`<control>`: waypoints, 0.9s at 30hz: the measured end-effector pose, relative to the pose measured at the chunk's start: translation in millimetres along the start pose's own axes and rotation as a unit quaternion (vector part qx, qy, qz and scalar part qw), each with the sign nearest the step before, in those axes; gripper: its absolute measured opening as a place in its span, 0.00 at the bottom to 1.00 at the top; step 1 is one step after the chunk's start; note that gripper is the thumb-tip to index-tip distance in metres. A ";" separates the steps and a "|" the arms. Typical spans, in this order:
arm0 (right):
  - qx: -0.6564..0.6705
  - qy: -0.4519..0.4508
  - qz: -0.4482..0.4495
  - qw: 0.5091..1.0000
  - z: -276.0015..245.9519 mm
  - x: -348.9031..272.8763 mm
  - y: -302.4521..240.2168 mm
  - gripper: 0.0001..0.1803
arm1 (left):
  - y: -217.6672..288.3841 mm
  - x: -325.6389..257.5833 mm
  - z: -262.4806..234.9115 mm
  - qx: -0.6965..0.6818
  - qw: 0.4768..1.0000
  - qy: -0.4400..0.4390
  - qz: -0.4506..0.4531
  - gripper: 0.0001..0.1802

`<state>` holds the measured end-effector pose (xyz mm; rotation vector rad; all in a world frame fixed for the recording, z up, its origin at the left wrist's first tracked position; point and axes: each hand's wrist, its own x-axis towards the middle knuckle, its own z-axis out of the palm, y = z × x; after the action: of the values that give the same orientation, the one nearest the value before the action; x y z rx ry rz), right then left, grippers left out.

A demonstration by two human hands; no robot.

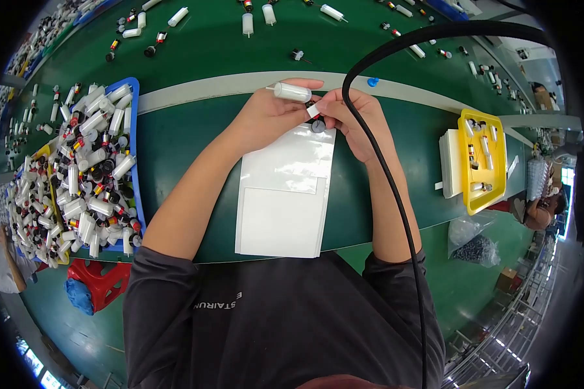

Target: The person assembles small plastic components by hand, picking them from parts bins and placing them into a white fixture on a conveyor belt.

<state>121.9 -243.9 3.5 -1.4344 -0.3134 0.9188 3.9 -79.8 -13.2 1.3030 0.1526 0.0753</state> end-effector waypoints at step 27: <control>0.183 -0.068 -0.025 0.980 12.1 -6.6 -0.8 0.11 | 10.1 -7.8 -1.1 0.082 0.990 0.020 0.115 0.27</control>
<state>109.6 -239.9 8.4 -1.0242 -0.2655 0.9790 -3.7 -77.2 -3.1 1.4805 0.0421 0.2911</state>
